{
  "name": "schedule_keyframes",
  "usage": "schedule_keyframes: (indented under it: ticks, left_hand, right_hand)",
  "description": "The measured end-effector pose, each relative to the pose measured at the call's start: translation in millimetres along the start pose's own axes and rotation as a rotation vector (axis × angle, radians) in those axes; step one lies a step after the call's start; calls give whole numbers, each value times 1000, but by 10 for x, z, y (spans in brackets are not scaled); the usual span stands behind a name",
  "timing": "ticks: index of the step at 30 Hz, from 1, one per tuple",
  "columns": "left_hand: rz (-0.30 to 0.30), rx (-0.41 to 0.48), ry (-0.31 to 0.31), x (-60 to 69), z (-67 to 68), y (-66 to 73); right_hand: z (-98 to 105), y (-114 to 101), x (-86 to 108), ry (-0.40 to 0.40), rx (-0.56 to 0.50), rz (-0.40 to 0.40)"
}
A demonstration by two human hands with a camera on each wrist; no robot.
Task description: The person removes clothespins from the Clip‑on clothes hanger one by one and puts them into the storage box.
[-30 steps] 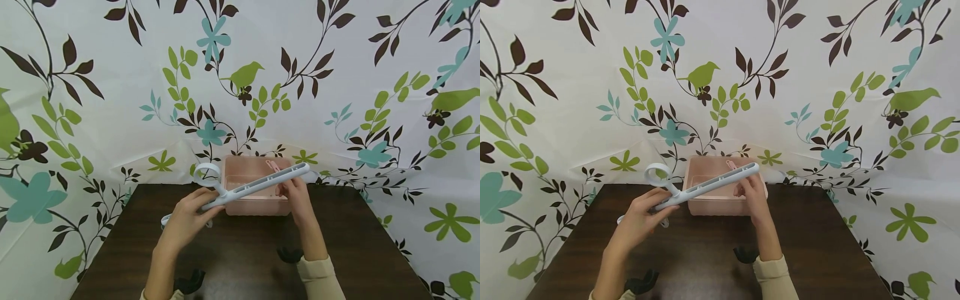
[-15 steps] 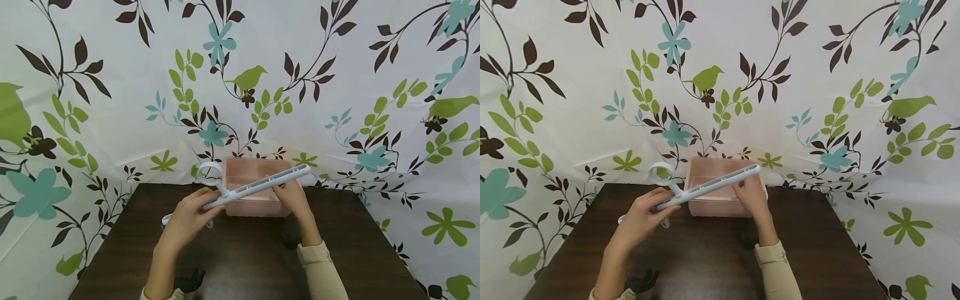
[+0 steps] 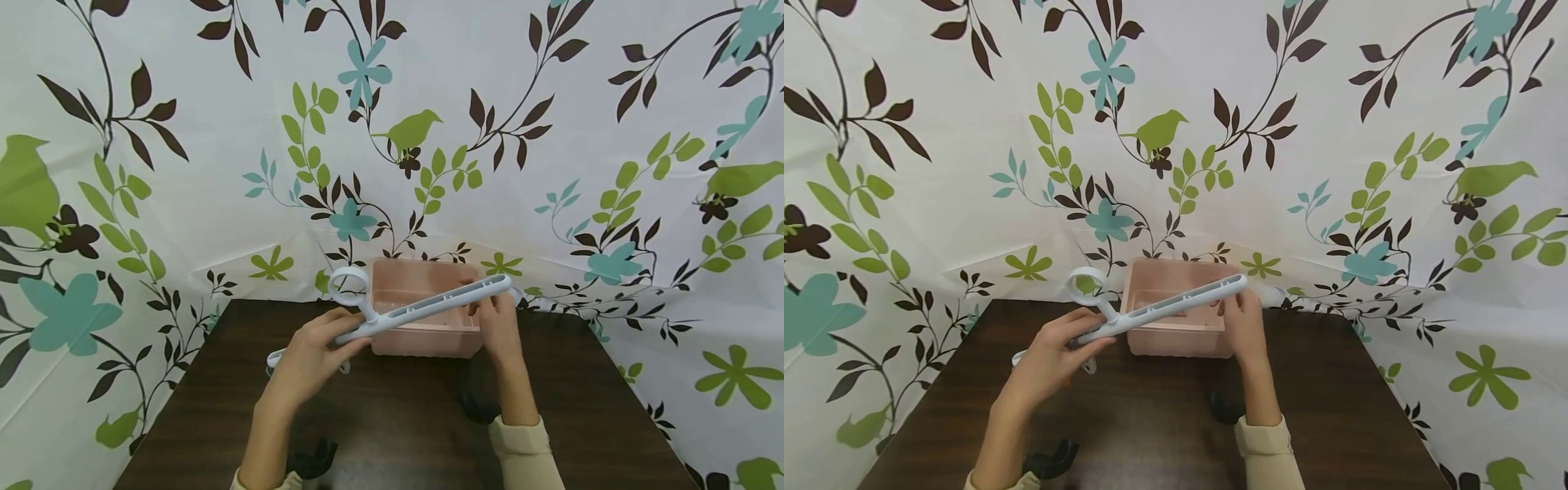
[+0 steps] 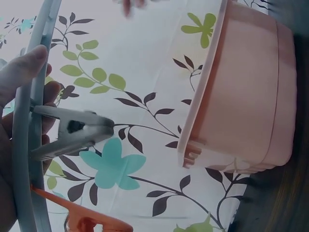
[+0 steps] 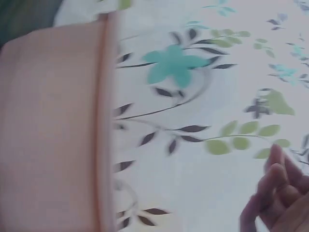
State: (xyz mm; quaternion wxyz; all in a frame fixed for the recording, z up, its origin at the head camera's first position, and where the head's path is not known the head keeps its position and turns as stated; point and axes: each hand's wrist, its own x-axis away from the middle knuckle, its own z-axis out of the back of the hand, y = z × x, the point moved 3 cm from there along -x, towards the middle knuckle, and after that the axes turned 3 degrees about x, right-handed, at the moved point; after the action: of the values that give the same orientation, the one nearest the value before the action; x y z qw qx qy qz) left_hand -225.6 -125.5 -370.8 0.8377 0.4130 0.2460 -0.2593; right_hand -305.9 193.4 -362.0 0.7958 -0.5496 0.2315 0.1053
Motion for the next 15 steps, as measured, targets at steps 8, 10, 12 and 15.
schedule_keyframes:
  ticks: [8, 10, 12, 15]
  left_hand:
    - [45, -59, -51, -5, -76, -37]
    - [53, -60, -71, -11, -97, -43]
    - [50, -69, -86, -20, -119, -44]
    - [26, -101, -97, -31, -157, -32]
  right_hand:
    - [373, -533, 413, 218, 51, 316]
    - [350, -658, 525, 210, 199, 427]
    - [280, -761, 601, 170, 333, 522]
    - [157, -874, 679, 76, 520, 584]
